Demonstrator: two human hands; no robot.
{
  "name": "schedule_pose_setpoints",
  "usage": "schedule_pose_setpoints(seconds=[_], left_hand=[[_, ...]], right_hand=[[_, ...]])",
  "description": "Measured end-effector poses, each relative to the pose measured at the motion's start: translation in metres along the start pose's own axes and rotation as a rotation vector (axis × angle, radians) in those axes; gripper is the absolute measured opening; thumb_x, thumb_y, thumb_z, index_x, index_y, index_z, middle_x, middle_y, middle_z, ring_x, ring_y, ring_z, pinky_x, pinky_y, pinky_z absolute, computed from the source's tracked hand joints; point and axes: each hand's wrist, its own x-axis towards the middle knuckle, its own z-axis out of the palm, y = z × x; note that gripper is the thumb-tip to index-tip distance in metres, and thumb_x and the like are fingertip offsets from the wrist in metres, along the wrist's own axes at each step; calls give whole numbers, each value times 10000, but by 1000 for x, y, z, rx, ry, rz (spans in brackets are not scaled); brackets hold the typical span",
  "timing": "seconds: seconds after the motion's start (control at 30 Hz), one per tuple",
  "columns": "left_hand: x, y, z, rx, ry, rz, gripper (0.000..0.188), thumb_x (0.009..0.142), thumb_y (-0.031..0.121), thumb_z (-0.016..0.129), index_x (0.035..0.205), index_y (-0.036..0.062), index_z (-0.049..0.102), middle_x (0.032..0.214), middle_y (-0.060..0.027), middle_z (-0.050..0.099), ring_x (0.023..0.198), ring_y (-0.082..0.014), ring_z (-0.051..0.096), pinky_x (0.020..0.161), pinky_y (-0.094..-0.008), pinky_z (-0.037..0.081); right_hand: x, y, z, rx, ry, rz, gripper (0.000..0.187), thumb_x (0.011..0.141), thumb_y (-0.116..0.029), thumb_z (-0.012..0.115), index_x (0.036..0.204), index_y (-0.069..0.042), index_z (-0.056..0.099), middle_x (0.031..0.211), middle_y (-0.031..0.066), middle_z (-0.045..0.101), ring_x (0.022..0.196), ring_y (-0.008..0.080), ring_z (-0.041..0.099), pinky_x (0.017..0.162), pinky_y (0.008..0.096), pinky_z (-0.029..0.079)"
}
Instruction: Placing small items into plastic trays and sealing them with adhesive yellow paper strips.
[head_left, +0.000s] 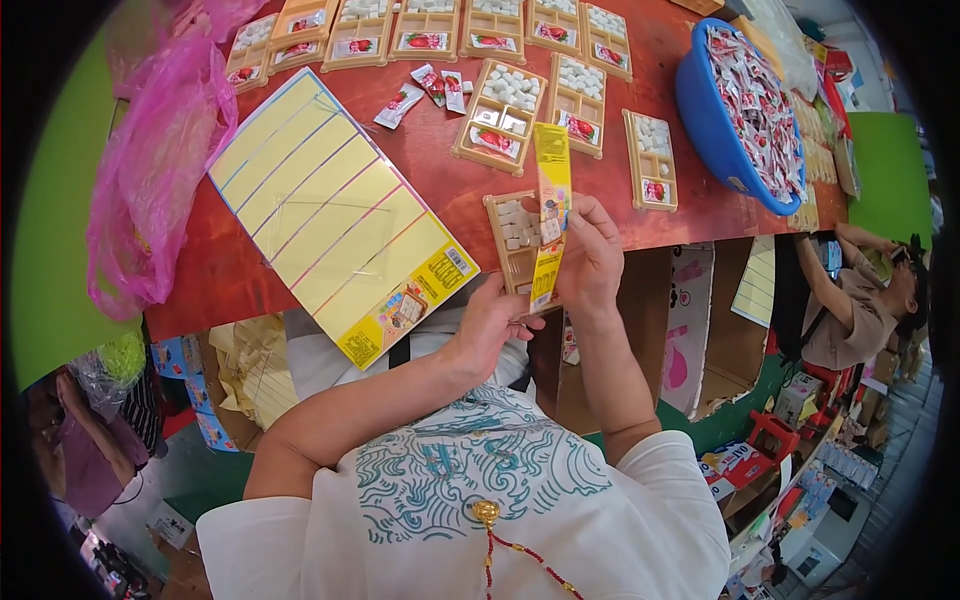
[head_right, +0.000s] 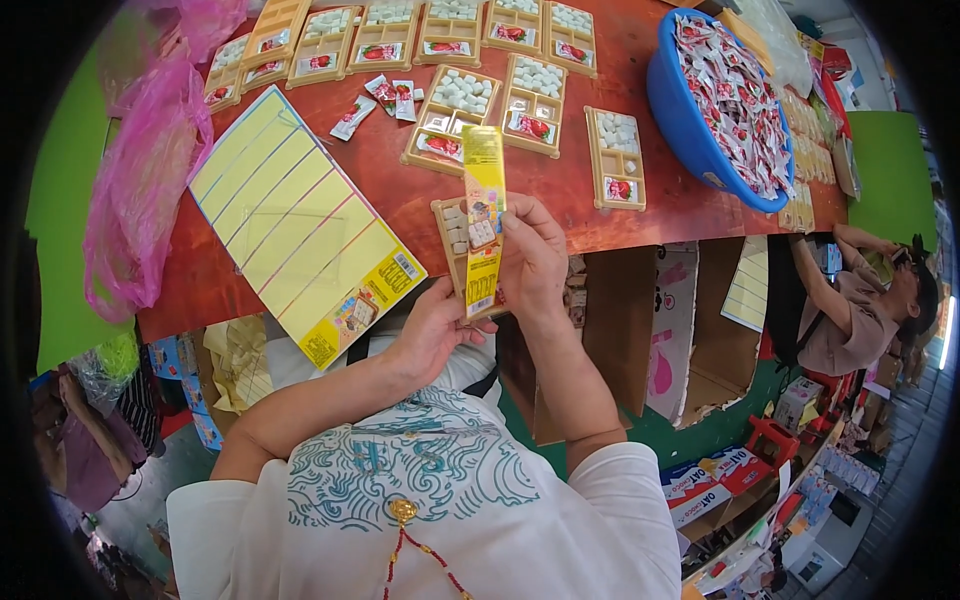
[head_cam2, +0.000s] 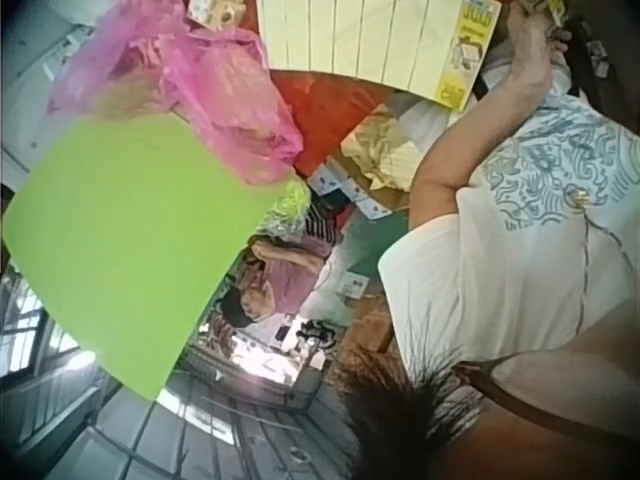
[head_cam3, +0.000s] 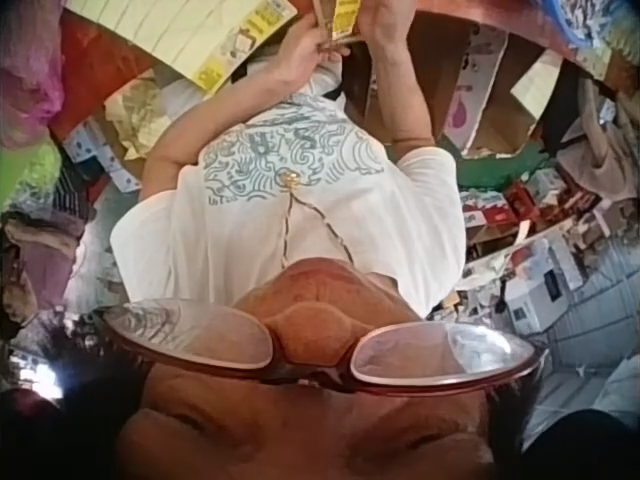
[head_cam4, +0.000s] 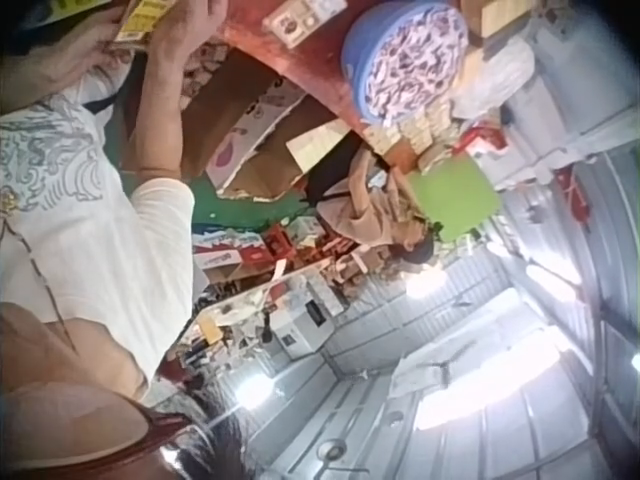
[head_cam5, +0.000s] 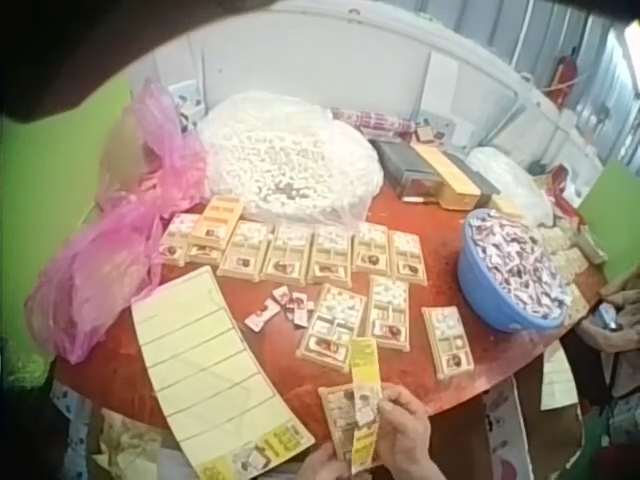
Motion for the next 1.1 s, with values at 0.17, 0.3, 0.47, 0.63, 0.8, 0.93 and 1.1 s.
schedule_pose_setpoints(seconds=[0.17, 0.3, 0.47, 0.63, 0.8, 0.93, 1.1], left_hand=[[1, -5, -5, 13, -11, 55, 318, 851, 113, 529, 1151, 13, 488, 1006, -94, 613, 777, -178, 614, 683, -306, 480], [-1, -3, -6, -15, -38, 89, 285, 856, 88, 492, 1129, 5, 502, 1006, -110, 608, 789, -192, 621, 682, -310, 485], [-6, -1, -11, -179, -93, 99, 288, 899, 133, 507, 1164, 22, 511, 1024, -100, 622, 887, -211, 634, 753, -312, 487], [-37, 16, -24, 300, -48, 66, 401, 905, 144, 502, 1271, -14, 456, 1103, -109, 585, 948, -214, 618, 823, -316, 486], [-55, 33, -22, 1305, 34, 1013, 436, 799, 110, 560, 1211, -27, 526, 1179, -171, 549, 1057, -327, 552, 857, -392, 452], [-18, 32, -20, 1721, 113, 1234, 420, 789, 135, 556, 1175, -29, 561, 1225, -174, 532, 1200, -331, 470, 977, -519, 350], [0, 33, -21, 2033, 124, 1206, 454, 816, 237, 589, 1196, -10, 567, 1296, -162, 508, 1287, -330, 401, 1053, -640, 169]], right_hand=[[-5, 12, 6, 31, 73, -125, 149, 939, -84, 466, 993, 9, 569, 1092, 193, 636, 1056, 306, 609, 980, 431, 443], [-3, 10, 9, 22, 93, -169, 152, 934, -88, 468, 995, 7, 569, 1085, 195, 637, 1037, 304, 611, 969, 427, 445], [7, 14, 9, 20, 79, -199, 153, 926, -83, 467, 994, 12, 567, 1075, 198, 637, 1025, 301, 614, 957, 422, 449], [12, 19, 11, 12, 66, -235, 158, 922, -75, 462, 1000, 22, 559, 1071, 197, 639, 1026, 297, 615, 959, 423, 449], [12, 14, 12, 44, 73, -224, 157, 915, -83, 466, 993, 23, 554, 1077, 195, 635, 1026, 297, 615, 971, 418, 444], [16, 15, 8, 20, 72, -199, 160, 907, -88, 475, 992, 22, 556, 1082, 195, 632, 1026, 298, 616, 980, 417, 441], [22, -6, 5, 98, 55, -41, 157, 900, -91, 485, 983, 20, 558, 1092, 194, 627, 1031, 297, 614, 1032, 421, 418]])
